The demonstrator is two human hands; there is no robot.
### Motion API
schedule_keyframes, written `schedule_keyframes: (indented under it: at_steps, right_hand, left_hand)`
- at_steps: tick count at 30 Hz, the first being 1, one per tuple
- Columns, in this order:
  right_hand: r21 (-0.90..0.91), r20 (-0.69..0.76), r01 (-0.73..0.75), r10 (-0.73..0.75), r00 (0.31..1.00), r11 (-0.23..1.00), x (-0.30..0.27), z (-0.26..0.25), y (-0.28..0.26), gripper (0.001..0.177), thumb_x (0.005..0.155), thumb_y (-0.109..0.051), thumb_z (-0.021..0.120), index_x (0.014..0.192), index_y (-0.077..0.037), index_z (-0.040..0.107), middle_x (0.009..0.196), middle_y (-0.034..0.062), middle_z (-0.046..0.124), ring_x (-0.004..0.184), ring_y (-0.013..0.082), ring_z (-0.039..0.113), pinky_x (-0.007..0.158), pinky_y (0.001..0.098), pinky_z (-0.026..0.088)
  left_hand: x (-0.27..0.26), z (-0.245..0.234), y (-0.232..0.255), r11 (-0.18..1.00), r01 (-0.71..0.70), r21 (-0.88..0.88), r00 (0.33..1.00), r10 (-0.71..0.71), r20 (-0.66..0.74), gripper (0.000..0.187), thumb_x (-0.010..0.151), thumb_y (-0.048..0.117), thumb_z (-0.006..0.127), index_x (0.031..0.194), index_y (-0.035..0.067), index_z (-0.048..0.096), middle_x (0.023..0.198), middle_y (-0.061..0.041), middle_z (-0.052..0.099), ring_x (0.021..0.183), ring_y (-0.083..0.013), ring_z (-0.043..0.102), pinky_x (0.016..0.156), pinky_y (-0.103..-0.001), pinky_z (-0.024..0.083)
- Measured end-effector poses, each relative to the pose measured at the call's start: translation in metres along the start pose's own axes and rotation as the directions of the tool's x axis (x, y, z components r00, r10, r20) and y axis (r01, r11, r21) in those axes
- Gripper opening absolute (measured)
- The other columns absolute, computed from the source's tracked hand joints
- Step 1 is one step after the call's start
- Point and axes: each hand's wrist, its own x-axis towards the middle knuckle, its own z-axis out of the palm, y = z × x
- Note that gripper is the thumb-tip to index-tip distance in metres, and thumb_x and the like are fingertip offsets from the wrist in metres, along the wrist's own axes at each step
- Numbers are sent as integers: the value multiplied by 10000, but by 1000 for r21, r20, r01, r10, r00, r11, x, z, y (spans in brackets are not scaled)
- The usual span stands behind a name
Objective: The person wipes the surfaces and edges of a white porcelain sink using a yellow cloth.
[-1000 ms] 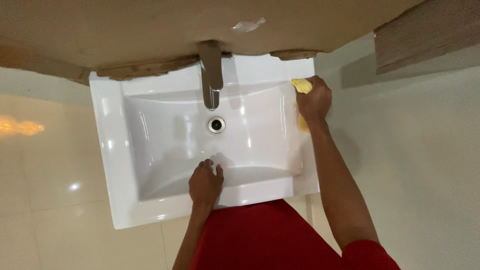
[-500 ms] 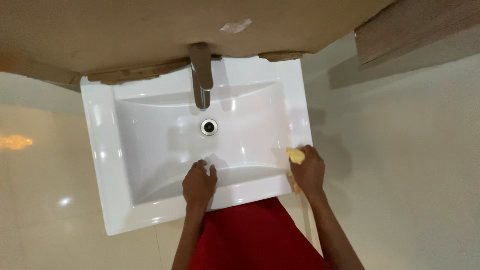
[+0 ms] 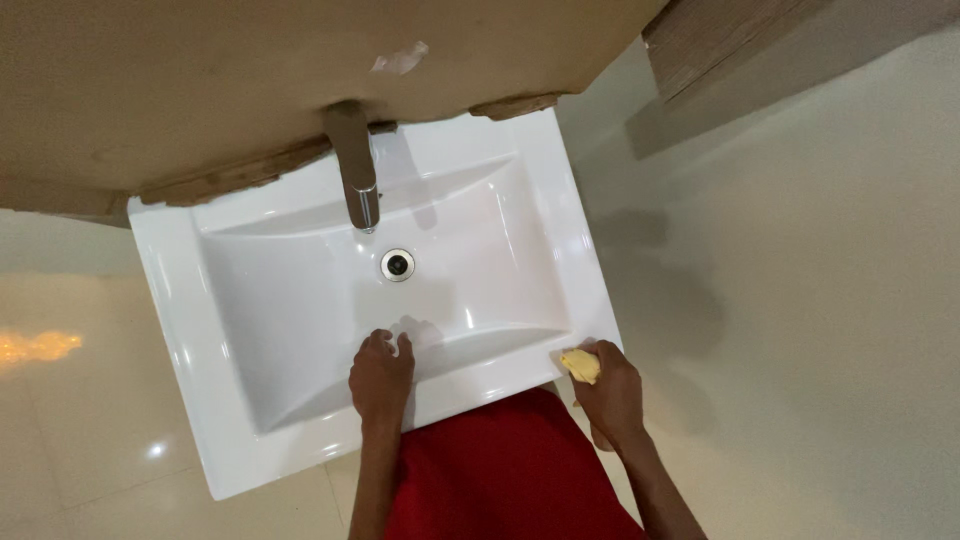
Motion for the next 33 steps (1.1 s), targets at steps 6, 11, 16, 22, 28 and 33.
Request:
schedule_keyframes:
  at_steps: [6, 11, 16, 22, 28, 33]
  right_hand:
    - [-24, -37, -78, 77, 996, 997, 8, -2, 1, 326, 805, -62, 759, 1120, -62, 672, 1032, 107, 730, 749, 260, 760, 662, 389, 606]
    - [-102, -262, 121, -143, 954, 988, 42, -2, 11, 337, 740, 8, 775, 1063, -36, 689, 1048, 150, 715, 847, 298, 723, 707, 412, 580]
    - [-39, -221, 111, -117, 968, 993, 73, -5, 9, 255, 808, -62, 779, 1049, -32, 701, 994, 139, 734, 824, 282, 728, 710, 408, 575]
    - [10, -123, -50, 51, 991, 999, 60, -21, 23, 276, 900, -227, 754, 1047, -5, 682, 878, 162, 762, 715, 241, 754, 633, 381, 597]
    - [69, -6, -303, 304, 953, 951, 41, -33, 38, 339, 948, -312, 694, 1112, -16, 674, 876, 168, 756, 711, 265, 753, 633, 397, 602]
    - [152, -172, -244, 268, 948, 958, 46, -17, 34, 317, 946, -244, 721, 1129, 14, 703, 932, 163, 755, 794, 264, 739, 710, 393, 569]
  left_hand:
    - [-1, 2, -3, 998, -63, -2, 997, 63, -39, 354, 949, 354, 638, 1078, 31, 705, 990, -131, 754, 864, -332, 729, 769, -463, 578]
    - [0, 1, -2, 997, -82, -2, 996, 82, -40, 328, 956, 335, 647, 1074, 36, 713, 974, -128, 760, 855, -324, 733, 757, -453, 583]
    - [0, 2, 0, 998, -64, 18, 997, 64, -31, 334, 950, 335, 655, 1090, 39, 718, 987, -135, 763, 855, -327, 736, 762, -447, 584]
    - [0, 3, -4, 995, -101, -16, 993, 100, -62, 339, 960, 323, 644, 1108, 25, 709, 1008, -155, 751, 854, -332, 729, 746, -450, 584]
    - [0, 7, -3, 981, -168, 97, 986, 166, 27, 320, 971, 323, 631, 1093, 36, 707, 1009, -141, 758, 879, -303, 747, 769, -442, 589]
    - [-1, 4, -1, 985, -146, 92, 989, 145, 11, 321, 955, 332, 649, 1066, 39, 719, 997, -131, 760, 882, -322, 733, 771, -450, 580]
